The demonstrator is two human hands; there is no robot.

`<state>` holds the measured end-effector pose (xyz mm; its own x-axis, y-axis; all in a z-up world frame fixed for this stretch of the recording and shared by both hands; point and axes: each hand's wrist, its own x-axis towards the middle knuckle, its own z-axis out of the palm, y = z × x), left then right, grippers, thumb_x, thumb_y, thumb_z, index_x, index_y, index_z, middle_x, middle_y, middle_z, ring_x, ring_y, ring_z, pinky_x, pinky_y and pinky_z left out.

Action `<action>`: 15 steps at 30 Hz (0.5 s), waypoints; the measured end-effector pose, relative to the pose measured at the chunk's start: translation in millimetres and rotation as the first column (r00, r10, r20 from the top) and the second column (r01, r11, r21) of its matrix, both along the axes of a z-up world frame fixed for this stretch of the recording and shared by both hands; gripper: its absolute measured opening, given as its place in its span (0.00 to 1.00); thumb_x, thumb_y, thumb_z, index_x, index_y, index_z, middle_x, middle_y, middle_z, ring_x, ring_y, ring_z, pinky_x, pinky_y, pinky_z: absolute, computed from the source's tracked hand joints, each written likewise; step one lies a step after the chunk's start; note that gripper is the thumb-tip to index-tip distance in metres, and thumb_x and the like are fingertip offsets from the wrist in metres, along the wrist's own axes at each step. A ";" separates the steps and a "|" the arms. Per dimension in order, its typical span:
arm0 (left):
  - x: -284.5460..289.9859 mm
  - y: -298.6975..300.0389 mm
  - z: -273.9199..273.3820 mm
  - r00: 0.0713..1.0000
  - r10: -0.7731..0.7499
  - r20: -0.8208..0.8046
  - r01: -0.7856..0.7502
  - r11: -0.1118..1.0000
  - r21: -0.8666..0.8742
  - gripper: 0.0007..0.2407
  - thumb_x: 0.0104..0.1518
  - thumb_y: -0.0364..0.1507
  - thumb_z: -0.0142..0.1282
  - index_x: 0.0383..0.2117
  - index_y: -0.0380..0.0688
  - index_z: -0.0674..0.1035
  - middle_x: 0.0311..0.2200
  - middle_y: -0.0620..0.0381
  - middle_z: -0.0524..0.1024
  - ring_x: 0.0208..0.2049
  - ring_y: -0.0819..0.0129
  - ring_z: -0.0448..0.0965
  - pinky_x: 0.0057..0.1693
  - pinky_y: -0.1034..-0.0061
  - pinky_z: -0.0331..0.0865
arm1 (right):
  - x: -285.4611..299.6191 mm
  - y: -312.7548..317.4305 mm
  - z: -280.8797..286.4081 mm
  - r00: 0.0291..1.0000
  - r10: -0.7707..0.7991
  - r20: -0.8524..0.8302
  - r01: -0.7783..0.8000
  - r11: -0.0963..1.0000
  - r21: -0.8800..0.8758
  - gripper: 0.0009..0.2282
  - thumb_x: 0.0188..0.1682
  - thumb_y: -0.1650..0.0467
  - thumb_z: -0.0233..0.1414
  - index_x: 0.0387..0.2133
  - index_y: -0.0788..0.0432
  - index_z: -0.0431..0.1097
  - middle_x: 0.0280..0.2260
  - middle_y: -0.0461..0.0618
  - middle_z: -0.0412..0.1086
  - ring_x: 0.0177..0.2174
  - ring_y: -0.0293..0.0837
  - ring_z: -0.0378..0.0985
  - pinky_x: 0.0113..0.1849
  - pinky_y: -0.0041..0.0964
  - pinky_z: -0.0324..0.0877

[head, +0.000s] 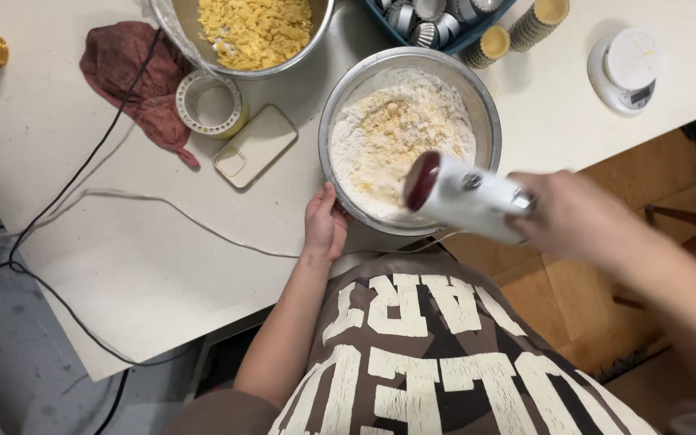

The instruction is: The person pours a yellow liquid into a bowl of flour and then uses a hand mixer to blend the ingredients into a crumbly mixture. The person handles a plastic container, a metal bowl, and a hand mixer during the process.

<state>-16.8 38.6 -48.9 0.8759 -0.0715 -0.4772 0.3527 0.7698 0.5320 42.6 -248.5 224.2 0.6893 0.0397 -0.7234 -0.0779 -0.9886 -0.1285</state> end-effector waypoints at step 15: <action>1.7 8.9 9.7 0.980 -0.093 -0.178 0.084 0.995 -0.060 0.11 0.66 0.36 0.45 0.47 0.46 0.74 0.49 0.56 0.78 0.49 0.66 0.78 0.55 0.60 0.73 | -22.3 4.7 -11.4 0.967 -0.240 -0.086 0.253 0.946 0.202 0.09 0.48 0.69 0.58 0.42 0.53 0.76 0.23 0.50 0.78 0.23 0.42 0.81 0.32 0.38 0.76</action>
